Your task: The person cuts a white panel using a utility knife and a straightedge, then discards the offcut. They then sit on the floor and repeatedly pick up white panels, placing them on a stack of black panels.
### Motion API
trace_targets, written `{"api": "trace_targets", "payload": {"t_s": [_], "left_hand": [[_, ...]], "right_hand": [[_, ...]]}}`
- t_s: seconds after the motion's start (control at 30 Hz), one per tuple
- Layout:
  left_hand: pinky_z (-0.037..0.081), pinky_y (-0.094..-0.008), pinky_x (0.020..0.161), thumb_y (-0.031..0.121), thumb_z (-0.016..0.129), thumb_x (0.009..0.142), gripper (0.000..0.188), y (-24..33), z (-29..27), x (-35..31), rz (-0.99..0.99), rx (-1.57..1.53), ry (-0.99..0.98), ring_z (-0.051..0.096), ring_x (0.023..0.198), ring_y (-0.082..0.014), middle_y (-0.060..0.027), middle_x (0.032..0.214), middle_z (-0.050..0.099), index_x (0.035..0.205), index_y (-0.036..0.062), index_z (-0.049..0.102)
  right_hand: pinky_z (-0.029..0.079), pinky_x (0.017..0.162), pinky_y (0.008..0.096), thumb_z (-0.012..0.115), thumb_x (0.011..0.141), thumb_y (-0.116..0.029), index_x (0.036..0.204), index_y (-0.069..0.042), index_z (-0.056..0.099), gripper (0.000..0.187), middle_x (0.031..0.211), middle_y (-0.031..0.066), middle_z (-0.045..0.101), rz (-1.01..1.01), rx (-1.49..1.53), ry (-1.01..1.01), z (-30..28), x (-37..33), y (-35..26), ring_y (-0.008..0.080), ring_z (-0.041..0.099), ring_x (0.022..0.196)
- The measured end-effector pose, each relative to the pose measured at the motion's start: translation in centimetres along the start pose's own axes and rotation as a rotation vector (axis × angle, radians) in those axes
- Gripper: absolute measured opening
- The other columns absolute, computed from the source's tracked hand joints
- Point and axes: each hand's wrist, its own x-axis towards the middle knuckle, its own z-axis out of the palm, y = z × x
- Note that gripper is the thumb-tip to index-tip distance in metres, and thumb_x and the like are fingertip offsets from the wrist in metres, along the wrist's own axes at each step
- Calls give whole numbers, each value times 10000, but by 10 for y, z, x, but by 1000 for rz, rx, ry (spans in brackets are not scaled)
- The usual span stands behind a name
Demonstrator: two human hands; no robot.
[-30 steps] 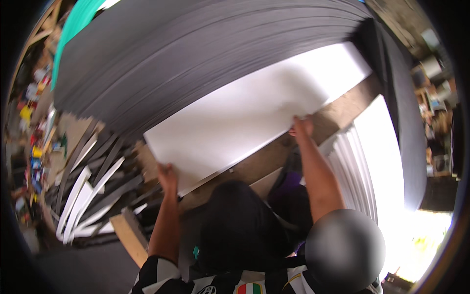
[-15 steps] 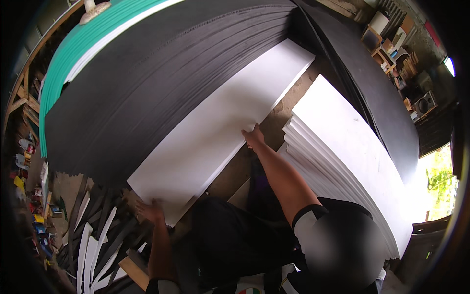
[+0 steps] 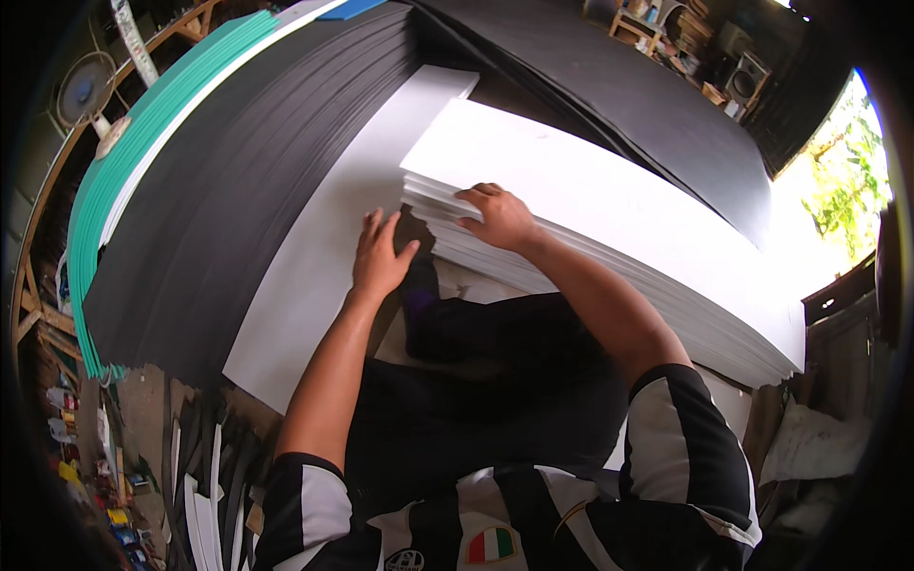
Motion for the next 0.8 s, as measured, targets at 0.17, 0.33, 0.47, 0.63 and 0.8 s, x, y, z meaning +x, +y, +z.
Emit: {"api": "trace_targets", "payload": {"t_s": [0.17, 0.33, 0.47, 0.63, 0.8], "left_hand": [[276, -505, 1260, 428, 710, 965, 703, 125, 55, 40, 190, -34, -231, 241, 1570, -424, -241, 1657, 337, 1536, 88, 482], [278, -509, 1260, 481, 706, 960, 742, 210, 101, 64, 373, 29, -395, 233, 1578, -406, -217, 1675, 317, 1549, 97, 467], [257, -526, 1272, 561, 689, 947, 814, 259, 134, 86, 504, 99, -495, 220, 1590, -361, -156, 1696, 300, 1584, 134, 415], [306, -511, 1251, 508, 715, 939, 772, 293, 156, 95, 580, 230, -511, 292, 1569, -314, -91, 1685, 352, 1580, 186, 431], [424, -439, 1184, 260, 728, 931, 574, 297, 134, 104, 694, 246, -356, 519, 1435, -261, -26, 1550, 562, 1483, 222, 578]], "right_hand": [[278, 1272, 483, 829, 792, -563, 1591, -194, 414, 974, 1644, 109, 377, 429, -332, -245, -89, -137, 104, 292, 318, 1546], [296, 1276, 481, 777, 846, -608, 1585, -185, 418, 923, 1655, 49, 383, 507, -311, -185, -133, -227, 153, 283, 319, 1552], [436, 1179, 486, 632, 980, -562, 1539, -120, 462, 732, 1571, 127, 484, 369, -395, -172, -124, -235, 168, 316, 467, 1458], [624, 928, 421, 626, 1016, -404, 1466, -77, 521, 566, 1394, 160, 637, 179, -654, -150, -120, -230, 170, 313, 658, 1255], [605, 923, 429, 643, 1010, -268, 1354, -104, 607, 382, 1321, 103, 693, 109, -578, 294, -133, -275, 159, 280, 674, 1228]]}}
